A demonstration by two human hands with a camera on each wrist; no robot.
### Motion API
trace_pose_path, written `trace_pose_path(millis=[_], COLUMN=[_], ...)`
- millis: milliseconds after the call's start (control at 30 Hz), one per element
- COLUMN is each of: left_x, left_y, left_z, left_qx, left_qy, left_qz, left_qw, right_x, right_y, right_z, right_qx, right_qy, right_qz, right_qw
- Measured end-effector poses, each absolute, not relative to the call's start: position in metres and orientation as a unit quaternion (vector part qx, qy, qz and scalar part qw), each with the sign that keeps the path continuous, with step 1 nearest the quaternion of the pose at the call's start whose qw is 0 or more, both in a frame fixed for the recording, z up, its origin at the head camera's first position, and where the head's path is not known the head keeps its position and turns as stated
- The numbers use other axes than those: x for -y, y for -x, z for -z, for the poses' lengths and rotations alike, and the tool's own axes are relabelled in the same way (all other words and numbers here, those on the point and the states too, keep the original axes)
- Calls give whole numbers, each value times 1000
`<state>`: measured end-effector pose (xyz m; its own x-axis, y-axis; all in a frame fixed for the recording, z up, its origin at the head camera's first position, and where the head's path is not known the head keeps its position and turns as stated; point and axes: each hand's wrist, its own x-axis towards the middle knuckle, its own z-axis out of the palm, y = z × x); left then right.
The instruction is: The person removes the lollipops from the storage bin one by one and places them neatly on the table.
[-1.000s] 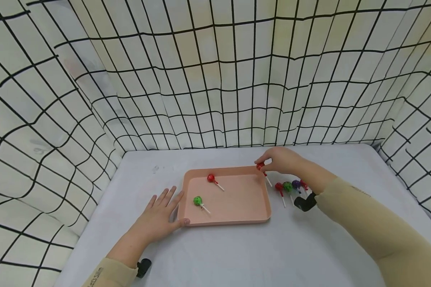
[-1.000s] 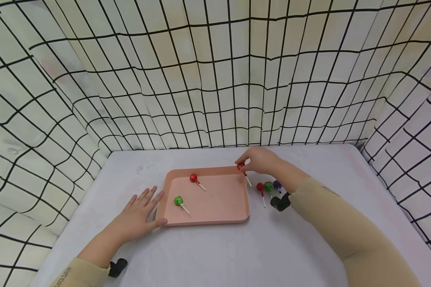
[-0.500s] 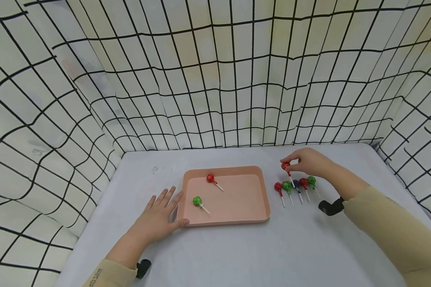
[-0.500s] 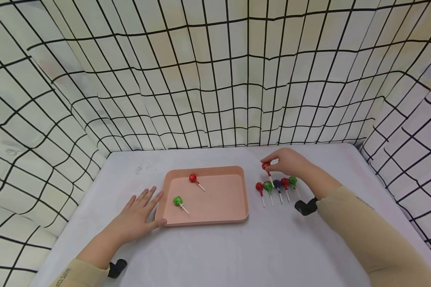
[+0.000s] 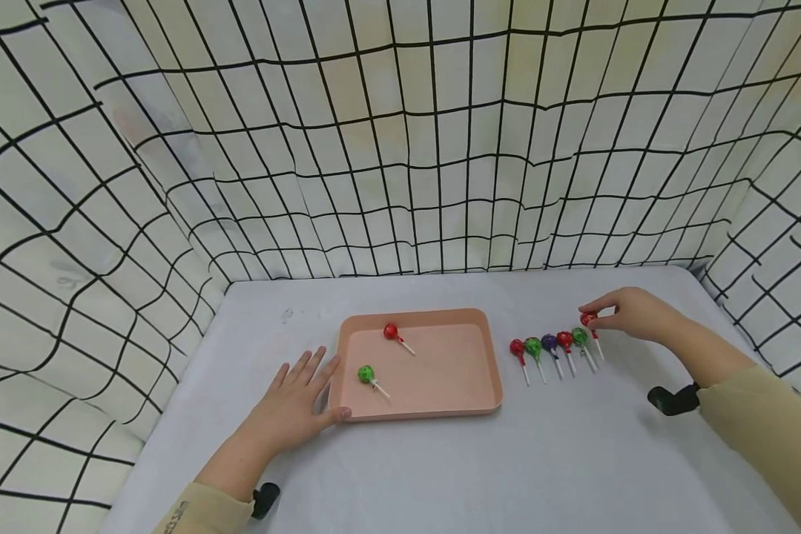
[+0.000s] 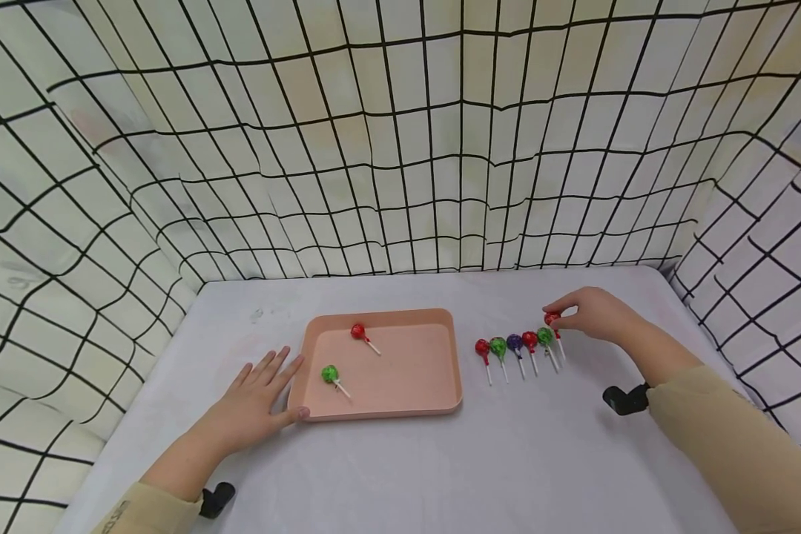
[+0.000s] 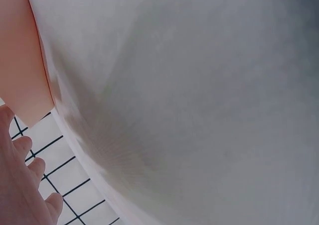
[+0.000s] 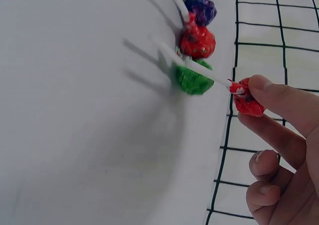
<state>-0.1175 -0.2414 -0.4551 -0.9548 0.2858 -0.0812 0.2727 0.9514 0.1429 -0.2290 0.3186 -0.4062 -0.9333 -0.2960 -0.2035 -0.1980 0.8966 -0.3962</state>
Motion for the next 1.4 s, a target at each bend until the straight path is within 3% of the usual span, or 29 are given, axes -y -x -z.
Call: trace_pose_path(millis=[633, 1400], left_x=[238, 238], left_y=[114, 113], left_z=[448, 446], left_qx=[-986, -985], left_qy=[-141, -144], left_qz=[-72, -71], left_qw=[54, 54], right_x=[-333, -334], right_y=[233, 230], right_z=[427, 426], right_qx=[-960, -962], right_qy=[107, 115], right_qz=[188, 185], right_qw=[179, 162])
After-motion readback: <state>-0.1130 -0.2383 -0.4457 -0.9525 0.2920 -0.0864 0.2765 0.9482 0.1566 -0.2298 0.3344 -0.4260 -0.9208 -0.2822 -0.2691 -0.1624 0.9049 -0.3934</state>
